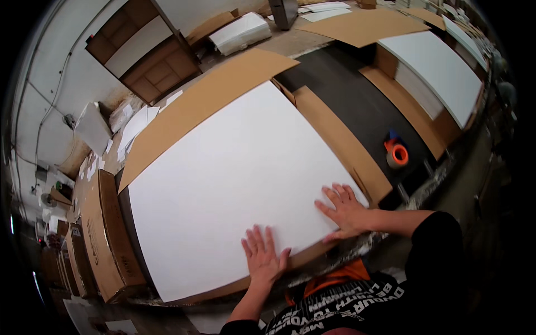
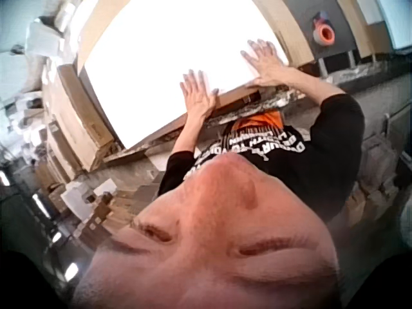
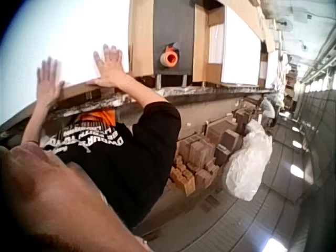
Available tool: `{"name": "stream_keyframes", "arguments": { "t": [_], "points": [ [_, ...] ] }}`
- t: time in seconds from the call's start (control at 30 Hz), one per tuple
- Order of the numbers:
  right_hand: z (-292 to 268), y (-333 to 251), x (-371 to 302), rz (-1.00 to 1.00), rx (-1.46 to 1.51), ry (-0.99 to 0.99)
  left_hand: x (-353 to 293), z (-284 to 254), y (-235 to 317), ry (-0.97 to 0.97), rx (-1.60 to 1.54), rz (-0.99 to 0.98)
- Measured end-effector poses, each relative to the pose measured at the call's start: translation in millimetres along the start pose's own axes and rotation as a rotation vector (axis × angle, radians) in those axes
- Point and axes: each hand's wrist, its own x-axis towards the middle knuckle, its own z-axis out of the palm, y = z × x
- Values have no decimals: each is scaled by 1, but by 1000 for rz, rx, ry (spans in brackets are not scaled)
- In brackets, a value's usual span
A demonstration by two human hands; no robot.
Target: The person packs items into a large cardboard box by hand and seals it with a tape dispenser. They place white foam sheets inside the box before folding the flaps and applying tape to the edges and center seam.
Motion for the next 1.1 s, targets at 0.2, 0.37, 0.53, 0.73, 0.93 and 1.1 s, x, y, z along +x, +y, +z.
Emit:
{"name": "stream_keyframes", "arguments": {
  "t": [0.2,0.37,0.53,0.73,0.93,1.1],
  "points": [
    [-34,235,200,319,522,677,-17,2,-6,-57,3,-164],
    [-104,388,371,577,1367,877,-20,4,-14,-117,-24,-129],
    [-118,470,489,581,1295,805,-14,8,-21,-106,-104,-122],
    [-104,469,518,567,1114,739,-13,-13,-22,-61,-140,-144],
    [-92,487,462,521,1001,762,-18,-20,-29,-31,-76,-95],
    [-36,463,368,453,893,726,-33,-20,-23,-17,-56,-103]
  ]
}}
